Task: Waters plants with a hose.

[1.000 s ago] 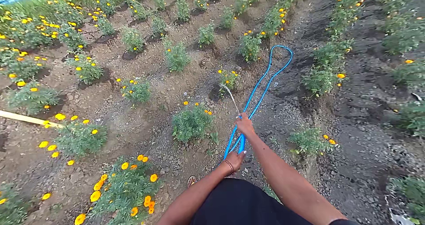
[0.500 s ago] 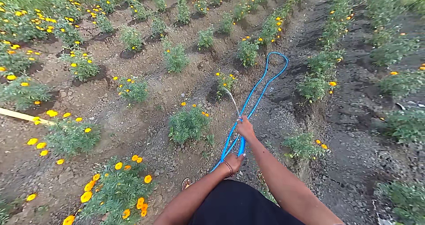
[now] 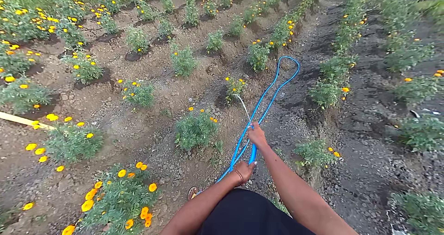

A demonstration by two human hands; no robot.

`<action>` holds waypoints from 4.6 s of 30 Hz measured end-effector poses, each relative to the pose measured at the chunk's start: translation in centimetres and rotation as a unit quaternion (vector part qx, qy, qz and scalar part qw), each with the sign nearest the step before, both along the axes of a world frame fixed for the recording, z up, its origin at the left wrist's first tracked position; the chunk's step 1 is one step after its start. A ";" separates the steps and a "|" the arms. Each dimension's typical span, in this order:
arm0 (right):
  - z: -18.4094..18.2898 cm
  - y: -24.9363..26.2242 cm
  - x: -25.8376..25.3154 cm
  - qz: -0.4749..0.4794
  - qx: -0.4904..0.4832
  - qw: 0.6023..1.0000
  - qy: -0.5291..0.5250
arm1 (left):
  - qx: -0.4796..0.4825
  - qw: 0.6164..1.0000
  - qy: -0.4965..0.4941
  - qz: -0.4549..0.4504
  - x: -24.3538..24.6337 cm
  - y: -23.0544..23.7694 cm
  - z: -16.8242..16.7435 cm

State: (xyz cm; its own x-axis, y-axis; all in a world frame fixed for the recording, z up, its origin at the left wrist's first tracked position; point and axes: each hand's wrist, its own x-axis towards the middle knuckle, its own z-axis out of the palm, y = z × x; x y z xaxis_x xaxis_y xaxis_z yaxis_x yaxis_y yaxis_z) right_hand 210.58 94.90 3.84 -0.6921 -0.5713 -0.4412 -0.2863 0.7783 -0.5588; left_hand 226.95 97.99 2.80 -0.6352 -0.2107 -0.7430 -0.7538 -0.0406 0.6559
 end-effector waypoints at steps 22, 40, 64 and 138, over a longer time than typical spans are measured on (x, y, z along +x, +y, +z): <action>0.2 0.3 -0.6 0.012 -0.010 1.000 0.009 | 0.001 1.000 0.018 0.011 -0.4 0.4 -0.2; -0.2 -0.2 -0.3 0.028 -0.003 1.000 0.006 | 0.006 1.000 0.019 0.017 -0.1 0.4 -0.4; -0.6 -1.1 1.2 0.070 0.024 0.997 -0.013 | 0.023 0.998 0.006 0.053 0.9 0.6 -0.6; -2.1 -0.9 2.2 0.088 0.026 0.995 -0.023 | 0.025 0.998 -0.020 0.049 1.7 1.0 -0.6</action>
